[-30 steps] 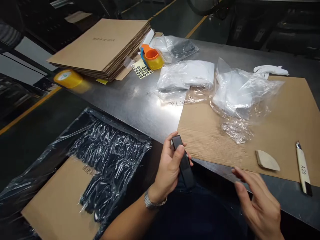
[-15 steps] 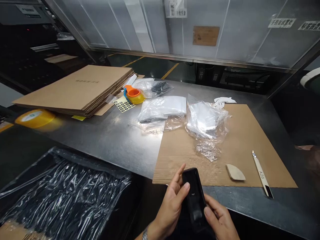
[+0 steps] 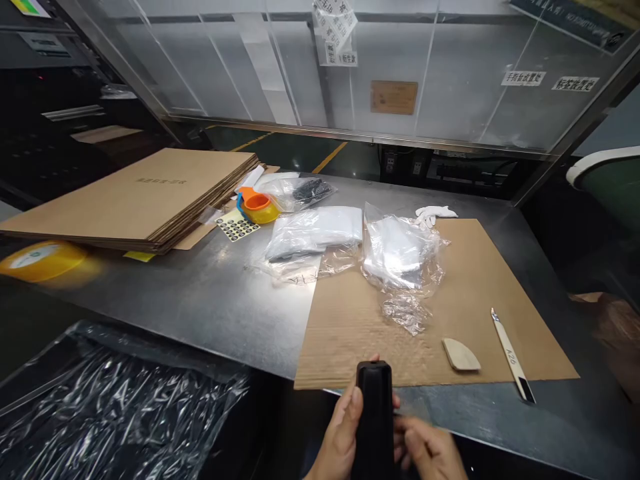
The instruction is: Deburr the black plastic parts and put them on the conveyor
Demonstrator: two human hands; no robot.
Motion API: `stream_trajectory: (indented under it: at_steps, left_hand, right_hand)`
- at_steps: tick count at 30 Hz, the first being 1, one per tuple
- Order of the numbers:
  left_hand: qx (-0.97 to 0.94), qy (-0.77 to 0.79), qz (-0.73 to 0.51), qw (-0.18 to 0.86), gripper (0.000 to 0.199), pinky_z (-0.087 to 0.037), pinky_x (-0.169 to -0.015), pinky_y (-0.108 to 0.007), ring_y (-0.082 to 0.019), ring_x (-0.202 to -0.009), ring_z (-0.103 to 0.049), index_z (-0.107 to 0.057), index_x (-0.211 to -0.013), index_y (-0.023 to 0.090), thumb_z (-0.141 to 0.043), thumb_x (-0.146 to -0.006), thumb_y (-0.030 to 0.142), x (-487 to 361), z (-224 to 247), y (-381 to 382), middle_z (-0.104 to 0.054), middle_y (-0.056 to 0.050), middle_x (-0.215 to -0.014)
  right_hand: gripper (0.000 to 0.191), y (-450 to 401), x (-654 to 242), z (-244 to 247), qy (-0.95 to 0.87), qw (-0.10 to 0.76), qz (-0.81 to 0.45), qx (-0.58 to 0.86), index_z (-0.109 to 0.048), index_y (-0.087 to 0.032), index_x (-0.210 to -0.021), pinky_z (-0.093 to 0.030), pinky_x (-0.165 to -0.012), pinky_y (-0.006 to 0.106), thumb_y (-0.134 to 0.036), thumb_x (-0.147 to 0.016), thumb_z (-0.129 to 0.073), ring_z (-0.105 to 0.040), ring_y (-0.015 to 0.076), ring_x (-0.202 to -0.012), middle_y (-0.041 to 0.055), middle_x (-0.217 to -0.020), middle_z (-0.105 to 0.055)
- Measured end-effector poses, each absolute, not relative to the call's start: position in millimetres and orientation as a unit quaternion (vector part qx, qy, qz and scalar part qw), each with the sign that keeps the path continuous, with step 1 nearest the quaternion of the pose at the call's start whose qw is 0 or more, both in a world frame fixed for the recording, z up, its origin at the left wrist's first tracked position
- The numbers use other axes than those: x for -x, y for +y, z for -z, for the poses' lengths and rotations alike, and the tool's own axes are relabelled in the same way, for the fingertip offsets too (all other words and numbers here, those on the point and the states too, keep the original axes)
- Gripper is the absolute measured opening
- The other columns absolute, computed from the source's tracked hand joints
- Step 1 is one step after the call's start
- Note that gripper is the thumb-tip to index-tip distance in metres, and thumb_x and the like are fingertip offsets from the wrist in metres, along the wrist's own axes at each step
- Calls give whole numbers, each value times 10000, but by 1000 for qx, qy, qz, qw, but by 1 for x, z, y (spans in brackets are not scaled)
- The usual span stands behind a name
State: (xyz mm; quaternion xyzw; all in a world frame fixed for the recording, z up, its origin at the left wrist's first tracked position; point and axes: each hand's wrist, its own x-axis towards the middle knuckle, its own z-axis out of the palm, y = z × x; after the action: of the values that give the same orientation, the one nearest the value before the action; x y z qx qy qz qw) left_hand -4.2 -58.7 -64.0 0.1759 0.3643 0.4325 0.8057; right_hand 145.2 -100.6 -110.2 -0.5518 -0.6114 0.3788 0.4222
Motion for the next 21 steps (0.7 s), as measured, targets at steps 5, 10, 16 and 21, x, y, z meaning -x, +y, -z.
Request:
stream_trajectory:
  at_steps: [5,10,16,21]
  left_hand:
    - [-187,352,-425,813,587,-472,-629,-320,-169,-652,-597,-345,-1346,269,-437,-839,548,10,65,-56,-636,-55,-831]
    - [-252,311,-357,844,636,-428,-519,-283,-162,-557,-590,-367,-1330,248,-403,-814,618,11,62,-58,-632,-61,-776]
    - [-352,292,-261,850,616,-385,-570,-280,-161,-558,-551,-582,-1072,116,-372,-815,634,11,49,-57,-628,-84,-651]
    - [-367,299,-247,846,581,-382,-572,-280,-165,-566,-538,-591,-965,113,-348,-828,622,15,49,-58,-615,-86,-646]
  right_hand:
    - [213,-57,-243,87,-540,437,-106,712,-656,-201,-954,-535,-712,361,-340,-826,-559,-643,278,-856,113,-928,-665]
    - [158,-41,-262,43,-609,398,-102,678,-655,-254,-923,-526,-627,262,-311,-858,-524,-640,206,-770,61,-873,-646]
    - [263,-62,-178,20,-701,371,-430,432,-618,-223,-1032,-493,-674,264,-404,-871,-515,-579,152,-786,61,-914,-586]
    - [277,-66,-166,23,-675,395,-451,430,-621,-206,-941,-452,-650,263,-452,-848,-535,-551,146,-748,47,-844,-554]
